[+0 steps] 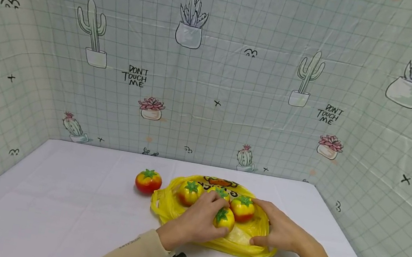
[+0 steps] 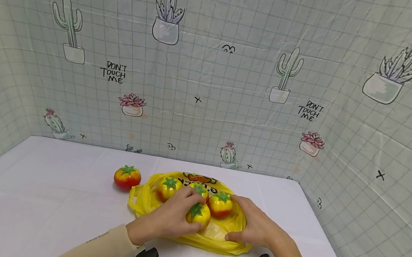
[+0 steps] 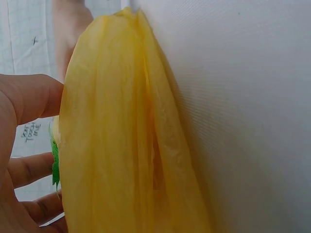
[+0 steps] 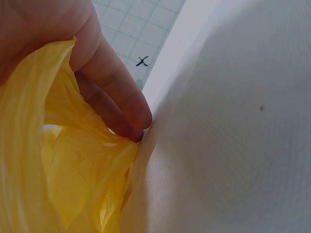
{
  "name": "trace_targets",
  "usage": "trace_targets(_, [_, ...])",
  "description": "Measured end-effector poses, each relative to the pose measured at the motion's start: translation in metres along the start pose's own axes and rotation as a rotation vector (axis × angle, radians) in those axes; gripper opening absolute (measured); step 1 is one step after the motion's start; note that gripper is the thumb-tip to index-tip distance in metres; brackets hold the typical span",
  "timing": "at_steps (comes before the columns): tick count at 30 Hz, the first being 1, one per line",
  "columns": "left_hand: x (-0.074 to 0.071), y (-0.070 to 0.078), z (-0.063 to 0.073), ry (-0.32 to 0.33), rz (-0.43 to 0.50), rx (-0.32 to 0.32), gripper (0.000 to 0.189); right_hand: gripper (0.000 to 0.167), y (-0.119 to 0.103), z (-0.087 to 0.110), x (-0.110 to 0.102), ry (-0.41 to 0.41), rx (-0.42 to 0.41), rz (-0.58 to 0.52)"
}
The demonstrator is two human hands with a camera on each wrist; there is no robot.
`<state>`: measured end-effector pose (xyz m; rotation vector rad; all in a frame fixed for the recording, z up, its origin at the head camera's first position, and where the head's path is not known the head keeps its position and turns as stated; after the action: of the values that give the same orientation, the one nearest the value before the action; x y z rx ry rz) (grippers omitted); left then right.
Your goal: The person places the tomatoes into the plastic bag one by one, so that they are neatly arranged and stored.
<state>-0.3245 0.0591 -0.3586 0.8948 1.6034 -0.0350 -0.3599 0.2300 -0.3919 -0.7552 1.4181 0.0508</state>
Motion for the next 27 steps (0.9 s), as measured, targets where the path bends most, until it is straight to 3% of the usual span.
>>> trace_targets(27, [0.01, -0.0049, -0.0015, -0.023, -0.006, -0.029, 0.048, 0.096, 0.0005, -0.0005, 0.0003, -0.005, -0.001, -0.005])
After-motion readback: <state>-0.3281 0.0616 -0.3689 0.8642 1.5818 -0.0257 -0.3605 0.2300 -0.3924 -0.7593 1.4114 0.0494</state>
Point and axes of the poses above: each hand's wrist, its own z-axis away from the middle knuckle, its own x-axis out of the palm, y = z × x, the point moved 10 cm from there along -z, towards the middle knuckle
